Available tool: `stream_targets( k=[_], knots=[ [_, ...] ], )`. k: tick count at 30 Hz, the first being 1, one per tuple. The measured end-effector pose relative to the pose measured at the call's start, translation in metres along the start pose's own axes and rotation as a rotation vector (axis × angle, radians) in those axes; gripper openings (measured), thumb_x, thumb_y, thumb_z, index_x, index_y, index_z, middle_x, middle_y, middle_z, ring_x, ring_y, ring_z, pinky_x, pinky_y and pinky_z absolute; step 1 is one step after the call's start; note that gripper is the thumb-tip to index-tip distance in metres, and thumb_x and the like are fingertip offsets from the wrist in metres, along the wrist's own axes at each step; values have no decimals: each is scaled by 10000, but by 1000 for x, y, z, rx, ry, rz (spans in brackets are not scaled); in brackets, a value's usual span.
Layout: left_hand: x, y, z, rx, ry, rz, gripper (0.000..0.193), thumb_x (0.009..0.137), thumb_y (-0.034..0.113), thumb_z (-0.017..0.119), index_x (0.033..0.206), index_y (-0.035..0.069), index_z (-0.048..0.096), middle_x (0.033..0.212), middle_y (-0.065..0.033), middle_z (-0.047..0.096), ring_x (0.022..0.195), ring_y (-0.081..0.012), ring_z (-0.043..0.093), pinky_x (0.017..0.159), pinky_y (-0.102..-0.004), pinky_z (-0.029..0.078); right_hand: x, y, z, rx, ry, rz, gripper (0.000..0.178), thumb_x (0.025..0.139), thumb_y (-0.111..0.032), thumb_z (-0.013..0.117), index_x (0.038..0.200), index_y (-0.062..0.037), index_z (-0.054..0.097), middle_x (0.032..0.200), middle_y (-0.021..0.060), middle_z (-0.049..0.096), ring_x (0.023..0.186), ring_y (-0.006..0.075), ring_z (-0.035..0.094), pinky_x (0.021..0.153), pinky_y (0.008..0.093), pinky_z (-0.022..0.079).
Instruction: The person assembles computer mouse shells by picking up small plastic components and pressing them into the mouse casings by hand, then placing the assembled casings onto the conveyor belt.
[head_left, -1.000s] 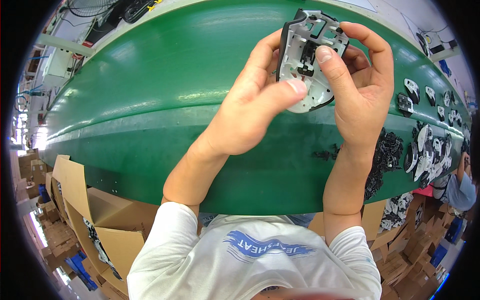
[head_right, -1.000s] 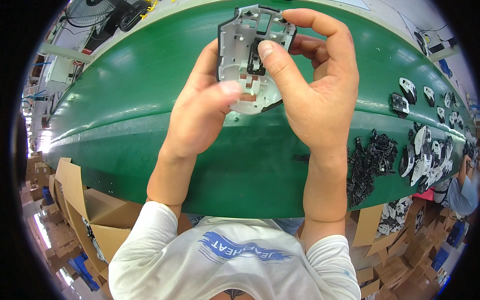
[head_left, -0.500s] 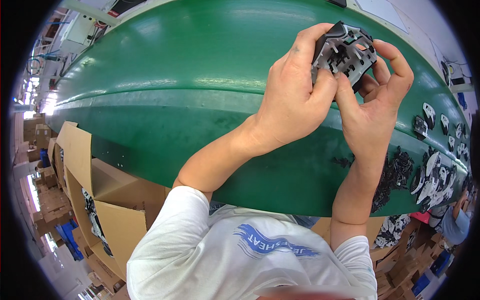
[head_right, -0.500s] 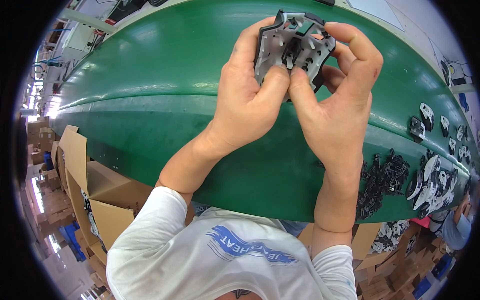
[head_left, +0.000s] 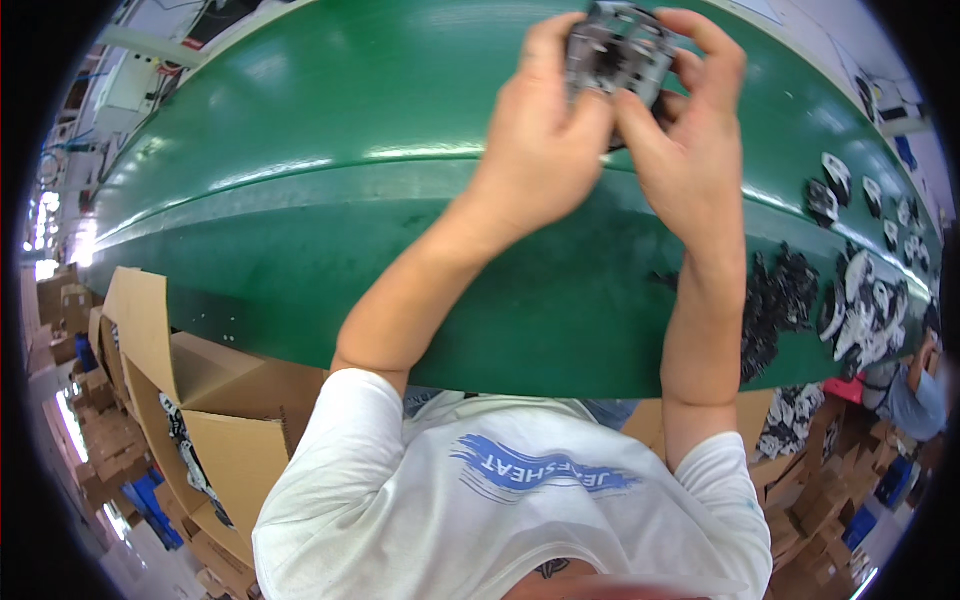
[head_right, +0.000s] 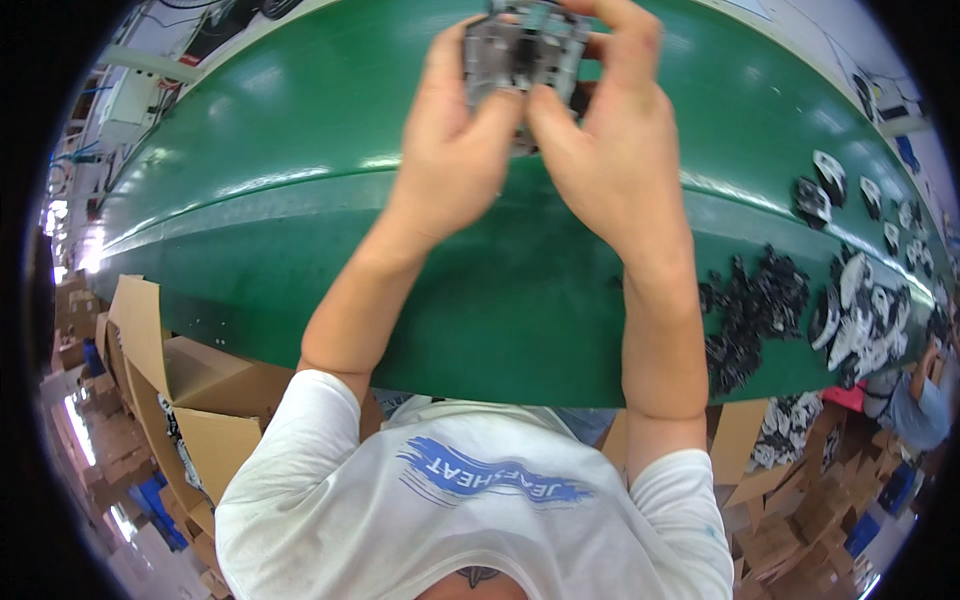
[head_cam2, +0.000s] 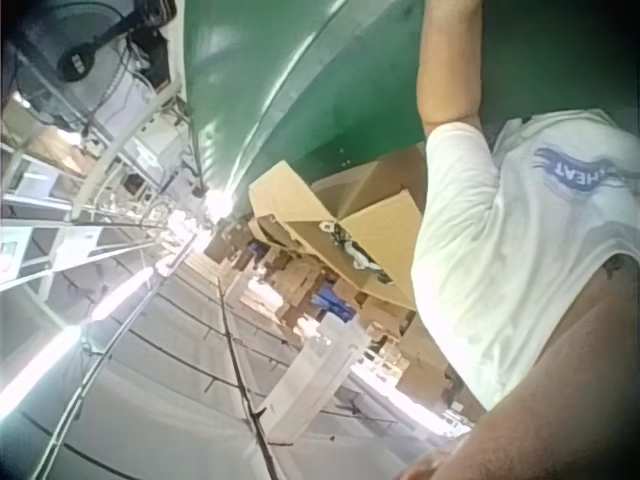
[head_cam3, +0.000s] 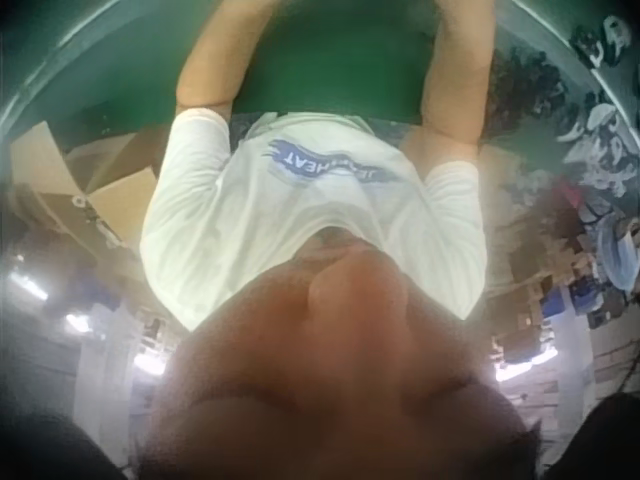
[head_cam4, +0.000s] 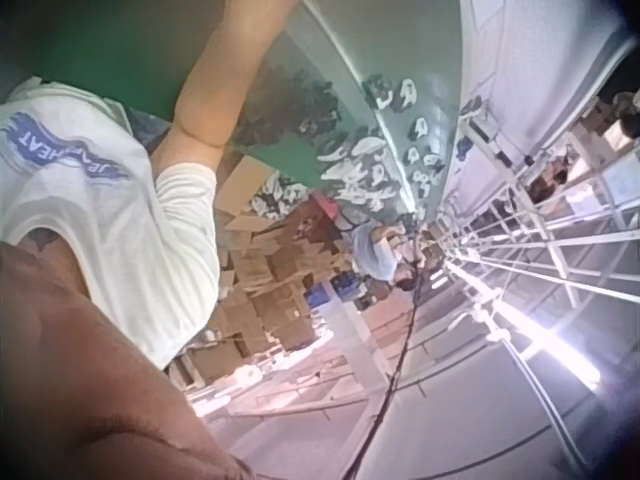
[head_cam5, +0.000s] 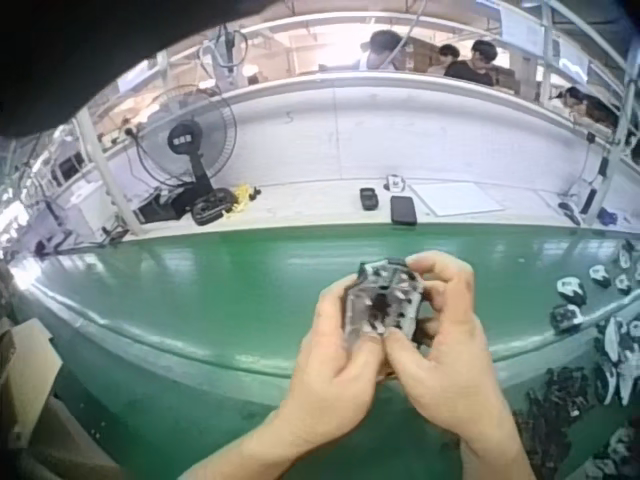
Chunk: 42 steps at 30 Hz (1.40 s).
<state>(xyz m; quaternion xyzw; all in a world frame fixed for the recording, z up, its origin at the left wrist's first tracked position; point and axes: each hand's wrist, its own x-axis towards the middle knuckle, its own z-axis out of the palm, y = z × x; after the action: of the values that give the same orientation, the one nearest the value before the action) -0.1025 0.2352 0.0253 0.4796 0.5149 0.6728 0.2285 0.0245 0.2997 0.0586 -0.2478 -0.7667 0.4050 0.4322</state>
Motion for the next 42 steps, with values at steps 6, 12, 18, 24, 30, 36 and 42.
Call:
stream_targets(
  k=[6,12,18,24,30,36,42],
  knots=[
    [-70,63,-59,-295,46,-496,599,975,87,632,1554,81,480,1292,-65,674,1056,-139,673,832,-302,555,-33,-30,-72,267,-382,239,712,943,-190,806,1583,-95,509,1545,107,548,1143,213,694,952,343,576],
    [-180,120,-129,-250,343,-517,584,1000,62,615,1564,49,463,1324,-79,671,1146,-157,668,907,-321,563,-89,-26,-124,-588,-452,312,510,921,-179,813,1402,-97,663,1017,75,718,749,124,632,701,309,519],
    [-245,221,-250,235,753,-161,540,1040,80,618,1552,16,461,1373,-117,658,1194,-210,682,1026,-364,551,-140,19,-111,-792,-725,124,364,914,-131,782,1252,-35,688,1117,158,706,986,373,696,871,450,558],
    [-339,317,-458,932,1000,-514,517,1047,280,686,1483,56,522,1256,-60,700,1052,-156,665,858,-325,534,-130,41,-91,-546,-623,10,202,1026,-31,623,1216,-10,686,1131,139,705,977,325,689,863,387,545],
    [-390,310,-511,874,1057,-964,743,1017,556,681,1556,72,518,1346,-98,671,993,-196,677,834,-385,555,-125,45,-61,-375,-593,156,220,1065,-40,589,1264,-12,679,1173,124,711,924,252,676,863,360,542],
    [-341,302,-559,1383,832,-805,626,1070,651,504,1088,96,793,987,-78,768,890,-186,683,837,-371,546,-130,51,-70,-278,-514,32,279,1032,-56,654,1305,-19,697,1244,160,721,1136,283,714,949,363,557],
    [-172,190,-441,1065,541,-310,343,1123,308,603,1262,15,712,1098,-46,737,967,-122,667,852,-279,532,-121,49,-46,-200,-499,53,251,979,-232,714,1150,-48,724,1145,156,749,1028,379,730,879,452,593]
  ],
)
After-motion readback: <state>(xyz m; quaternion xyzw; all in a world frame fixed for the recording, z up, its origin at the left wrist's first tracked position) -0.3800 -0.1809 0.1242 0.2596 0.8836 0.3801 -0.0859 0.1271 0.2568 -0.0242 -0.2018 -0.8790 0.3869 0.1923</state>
